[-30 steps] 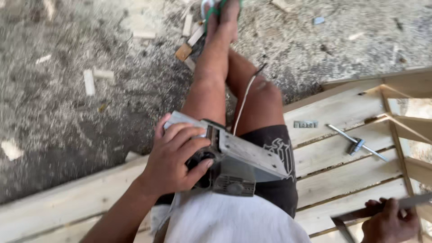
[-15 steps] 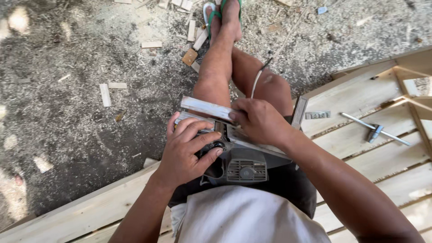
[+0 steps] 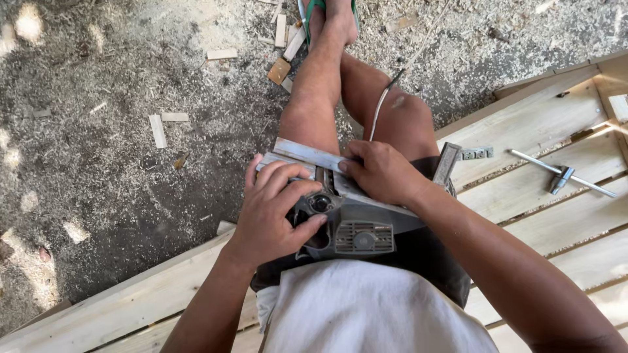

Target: The person walks through a woodworking area and sits on a bench to assemble a handheld power tool. They insert a blade into the tool's housing, secure it with a screwdriver, and adjust internal components.

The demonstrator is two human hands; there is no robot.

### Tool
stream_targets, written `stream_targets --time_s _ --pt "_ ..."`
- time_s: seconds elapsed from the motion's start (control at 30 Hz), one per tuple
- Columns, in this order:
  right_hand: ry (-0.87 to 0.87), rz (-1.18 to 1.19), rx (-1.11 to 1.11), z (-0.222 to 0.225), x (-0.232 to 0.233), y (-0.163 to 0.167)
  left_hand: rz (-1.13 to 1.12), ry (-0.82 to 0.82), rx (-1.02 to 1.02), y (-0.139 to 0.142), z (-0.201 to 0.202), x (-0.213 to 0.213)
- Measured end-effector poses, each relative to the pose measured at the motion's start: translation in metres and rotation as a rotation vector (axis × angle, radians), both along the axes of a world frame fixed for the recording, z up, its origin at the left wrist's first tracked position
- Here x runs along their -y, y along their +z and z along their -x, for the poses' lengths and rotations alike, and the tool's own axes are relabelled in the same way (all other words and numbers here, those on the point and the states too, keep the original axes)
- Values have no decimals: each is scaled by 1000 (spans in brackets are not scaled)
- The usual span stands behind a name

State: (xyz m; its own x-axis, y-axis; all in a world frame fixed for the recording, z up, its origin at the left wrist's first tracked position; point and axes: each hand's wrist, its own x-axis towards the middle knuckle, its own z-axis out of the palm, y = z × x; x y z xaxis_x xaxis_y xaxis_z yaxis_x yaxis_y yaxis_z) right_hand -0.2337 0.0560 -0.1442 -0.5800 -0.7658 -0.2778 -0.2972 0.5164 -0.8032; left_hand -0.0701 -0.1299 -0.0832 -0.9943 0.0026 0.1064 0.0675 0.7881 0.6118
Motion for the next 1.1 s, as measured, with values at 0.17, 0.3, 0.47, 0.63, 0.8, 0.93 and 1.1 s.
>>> stream_targets --time_s 0.17,0.3,0.47,0.63,0.8,0.93,1.1 --pt "9 -31 5 0 1 -3 -7 -42 56 3 3 3" --pt "4 -20 19 -2 0 -8 -10 -68 99 4 6 4" --pt "39 -100 33 -3 -1 -13 -13 -71 166 6 8 2" --pt "62 -69 10 -3 -1 -13 -16 -72 179 7 8 1" --pt "71 -82 20 -4 0 -10 -34 -80 163 7 7 2" --pt "63 -94 58 -3 1 -6 -38 -78 158 7 8 1" --pt "58 -82 73 -2 1 -2 -38 -75 163 8 9 -1"
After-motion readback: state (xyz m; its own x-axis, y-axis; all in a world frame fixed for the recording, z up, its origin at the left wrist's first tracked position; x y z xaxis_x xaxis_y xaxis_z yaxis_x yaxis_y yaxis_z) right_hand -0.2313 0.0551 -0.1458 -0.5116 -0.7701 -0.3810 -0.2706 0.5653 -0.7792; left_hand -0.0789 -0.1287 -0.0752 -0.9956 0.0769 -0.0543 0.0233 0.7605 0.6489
